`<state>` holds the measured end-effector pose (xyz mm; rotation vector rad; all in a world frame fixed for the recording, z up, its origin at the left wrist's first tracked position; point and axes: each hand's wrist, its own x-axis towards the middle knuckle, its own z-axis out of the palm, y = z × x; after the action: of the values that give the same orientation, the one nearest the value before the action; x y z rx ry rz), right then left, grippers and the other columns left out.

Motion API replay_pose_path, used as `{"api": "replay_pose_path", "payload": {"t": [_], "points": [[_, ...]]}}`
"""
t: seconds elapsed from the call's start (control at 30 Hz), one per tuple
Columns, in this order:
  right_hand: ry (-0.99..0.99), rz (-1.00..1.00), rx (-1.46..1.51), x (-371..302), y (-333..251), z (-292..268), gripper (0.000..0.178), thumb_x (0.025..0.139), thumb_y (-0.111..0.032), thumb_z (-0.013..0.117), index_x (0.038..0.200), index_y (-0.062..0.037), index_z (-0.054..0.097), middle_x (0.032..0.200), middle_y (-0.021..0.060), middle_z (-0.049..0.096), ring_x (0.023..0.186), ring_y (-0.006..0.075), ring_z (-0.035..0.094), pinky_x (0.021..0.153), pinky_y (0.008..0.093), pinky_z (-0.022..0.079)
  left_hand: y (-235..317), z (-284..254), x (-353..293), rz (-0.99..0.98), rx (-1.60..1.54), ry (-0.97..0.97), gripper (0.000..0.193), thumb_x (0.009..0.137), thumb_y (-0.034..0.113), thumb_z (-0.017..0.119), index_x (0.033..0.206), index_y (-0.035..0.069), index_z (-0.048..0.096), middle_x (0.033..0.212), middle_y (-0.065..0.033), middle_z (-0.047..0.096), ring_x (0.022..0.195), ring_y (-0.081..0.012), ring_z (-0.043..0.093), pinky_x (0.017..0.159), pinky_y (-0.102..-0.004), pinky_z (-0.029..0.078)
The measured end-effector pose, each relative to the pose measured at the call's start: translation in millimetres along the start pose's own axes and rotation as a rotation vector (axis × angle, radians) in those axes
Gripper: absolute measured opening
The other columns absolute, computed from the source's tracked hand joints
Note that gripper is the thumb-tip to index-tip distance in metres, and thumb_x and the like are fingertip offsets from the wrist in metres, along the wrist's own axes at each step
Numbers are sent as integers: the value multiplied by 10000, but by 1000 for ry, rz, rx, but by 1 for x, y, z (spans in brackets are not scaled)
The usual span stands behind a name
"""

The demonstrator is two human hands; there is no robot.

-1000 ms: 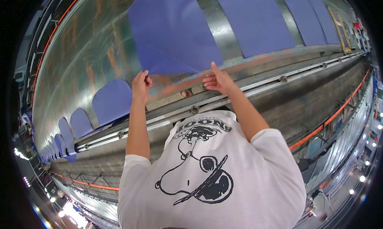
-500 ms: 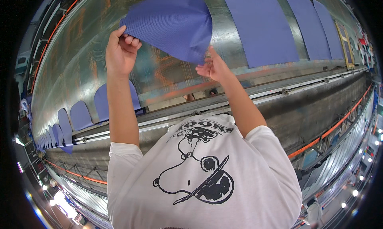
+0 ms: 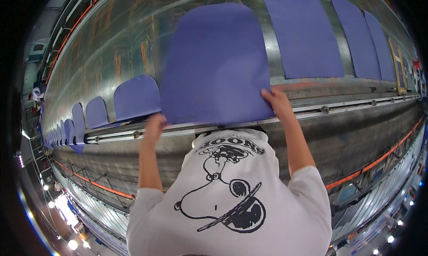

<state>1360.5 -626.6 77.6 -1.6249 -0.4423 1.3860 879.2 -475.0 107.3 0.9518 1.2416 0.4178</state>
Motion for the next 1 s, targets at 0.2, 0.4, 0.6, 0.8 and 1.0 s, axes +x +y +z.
{"api": "replay_pose_path", "payload": {"t": [0.2, 0.4, 0.6, 0.8, 1.0], "points": [[88, 259, -577, -58, 49, -37, 522, 950, -455, 722, 1143, 29, 699, 953, 108, 727, 871, 200, 670, 774, 352, 528, -89, -2, -42, -240, 540, 152, 353, 1015, 316, 647, 1198, 14, 661, 1056, -32, 660, 843, -133, 637, 787, -266, 515], [439, -186, -489, 66, 43, -43, 626, 933, -520, 714, 1140, 67, 650, 1113, 190, 690, 862, 261, 696, 832, 396, 542, -36, 35, 85, 28, 532, 535, 631, 976, 558, 629, 1227, -20, 670, 1139, -168, 725, 1046, -297, 686, 902, -391, 513], [290, 127, -526, 85, 30, 8, 446, 930, -410, 735, 996, 26, 669, 828, 81, 648, 718, 152, 635, 726, 328, 519, -67, 85, 100, 132, 579, 493, 616, 986, 545, 610, 1166, -41, 678, 1059, -205, 726, 1005, -346, 684, 881, -422, 509], [90, -33, -210, 18, 29, -15, 269, 976, -245, 680, 839, -20, 628, 794, -6, 606, 758, 99, 556, 683, 290, 436, -44, 79, 19, 142, 407, 474, 419, 1004, 394, 658, 1105, -10, 706, 880, -95, 705, 820, -222, 648, 769, -371, 500], [72, 56, 180, -18, -14, 15, 189, 1008, -182, 647, 1089, -12, 652, 911, -5, 646, 826, 87, 596, 760, 264, 478, -17, 74, -9, 351, 138, 383, 289, 995, 226, 687, 1149, -18, 668, 946, -13, 664, 870, -99, 563, 795, -282, 472]]}}
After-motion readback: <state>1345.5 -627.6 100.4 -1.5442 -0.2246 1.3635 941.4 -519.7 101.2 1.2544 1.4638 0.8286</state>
